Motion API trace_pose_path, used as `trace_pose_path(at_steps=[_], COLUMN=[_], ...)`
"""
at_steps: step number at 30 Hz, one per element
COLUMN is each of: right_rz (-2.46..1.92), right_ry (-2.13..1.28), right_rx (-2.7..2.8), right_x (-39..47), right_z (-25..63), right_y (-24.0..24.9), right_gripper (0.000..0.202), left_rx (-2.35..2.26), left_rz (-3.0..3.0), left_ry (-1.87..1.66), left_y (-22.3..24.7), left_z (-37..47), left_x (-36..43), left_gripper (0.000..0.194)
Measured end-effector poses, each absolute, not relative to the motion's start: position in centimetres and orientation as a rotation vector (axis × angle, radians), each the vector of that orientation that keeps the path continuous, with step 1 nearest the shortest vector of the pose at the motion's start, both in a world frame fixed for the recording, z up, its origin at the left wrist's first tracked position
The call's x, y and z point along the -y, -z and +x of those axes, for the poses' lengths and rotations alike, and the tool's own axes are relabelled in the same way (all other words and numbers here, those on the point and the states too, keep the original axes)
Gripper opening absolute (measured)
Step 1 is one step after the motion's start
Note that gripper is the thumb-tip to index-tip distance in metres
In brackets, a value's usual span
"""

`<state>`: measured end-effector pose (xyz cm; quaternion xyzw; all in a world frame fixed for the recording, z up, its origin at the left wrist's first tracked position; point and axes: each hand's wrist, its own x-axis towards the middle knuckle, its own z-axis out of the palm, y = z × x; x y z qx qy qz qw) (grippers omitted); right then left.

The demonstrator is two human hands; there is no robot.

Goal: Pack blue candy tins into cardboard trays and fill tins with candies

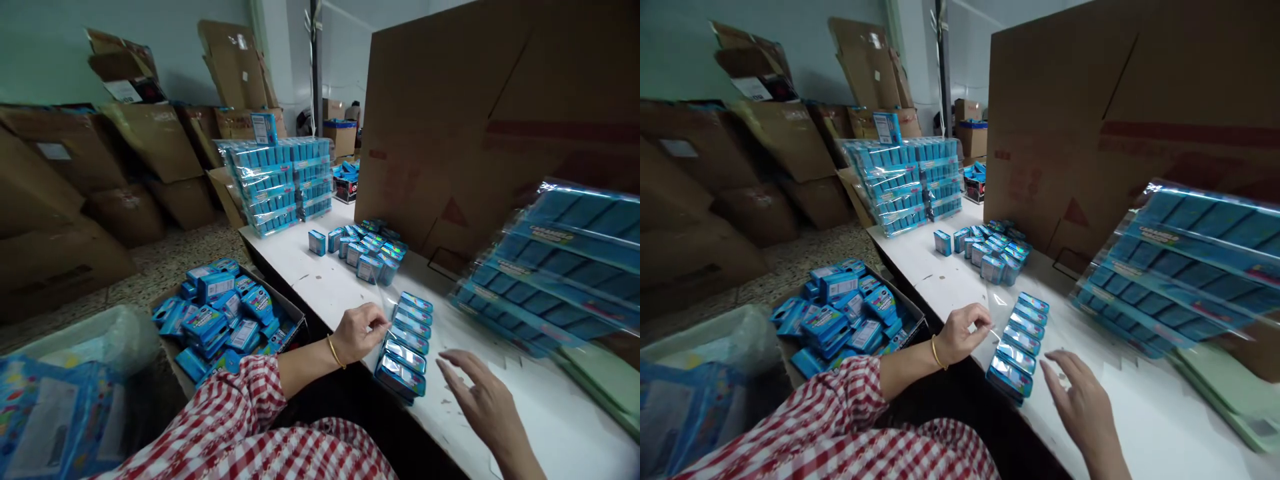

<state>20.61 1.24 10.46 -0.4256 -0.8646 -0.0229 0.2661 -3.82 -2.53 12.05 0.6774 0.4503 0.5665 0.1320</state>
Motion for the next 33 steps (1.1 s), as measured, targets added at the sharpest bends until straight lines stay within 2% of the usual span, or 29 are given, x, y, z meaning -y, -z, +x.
trace_pose_path(at_steps=[3,5,8,12,16,20,23,26,28,30,33], right_rz=[-1.01,-1.012,-1.018,-1.062,-1.579,-1.879,-1.783,-1.538,-1.313,-1.134,-1.004], right_ry=[0.388,0.522,0.413,0.261,0.335,0.208,0.12,0.19,0.268,0.318,0.217], right_rx=[2.125,2.086,2.18,2.251,2.202,2.122,2.004,1.786,1.671,1.534,1.274], right_x=[0.6,1.5,1.2,-0.7,-3.2,-6.9,-9.5,-11.0,-11.2,-10.8,-10.1], right_z=[17.1,14.7,13.1,14.6,17.5,18.7,17.7,16.4,16.1,16.0,15.6], right_y=[-12.6,-13.3,-12.9,-11.0,-9.7,-9.6,-10.4,-12.7,-14.9,-17.1,-19.0], right_gripper=[0.046,0.043,0.034,0.032,0.034,0.035,0.037,0.04,0.04,0.039,0.047], left_rx=[-1.478,-1.568,-1.599,-1.543,-1.52,-1.657,-1.651,-1.378,-1.172,-0.9,-0.626], left_rz=[2.15,2.199,2.243,2.242,2.194,1.945,1.431,0.915,0.68,0.695,0.77], left_ry=[-1.606,-1.588,-1.568,-1.584,-1.597,-1.408,-1.35,-1.417,-1.441,-1.569,-1.692], left_y=[-11.7,-11.5,-11.4,-12.1,-12.2,-10.5,-9.8,-11.6,-14.1,-17.0,-19.7], left_z=[-3.4,-3.0,-2.4,-2.4,-3.5,-5.2,-5.5,-4.6,-3.7,-3.3,-3.5], left_x=[1.7,1.1,0.9,2.0,2.2,-1.7,-6.2,-8.9,-9.0,-8.1,-6.9], left_gripper=[0.017,0.023,0.029,0.03,0.026,0.008,0.035,0.053,0.06,0.061,0.064])
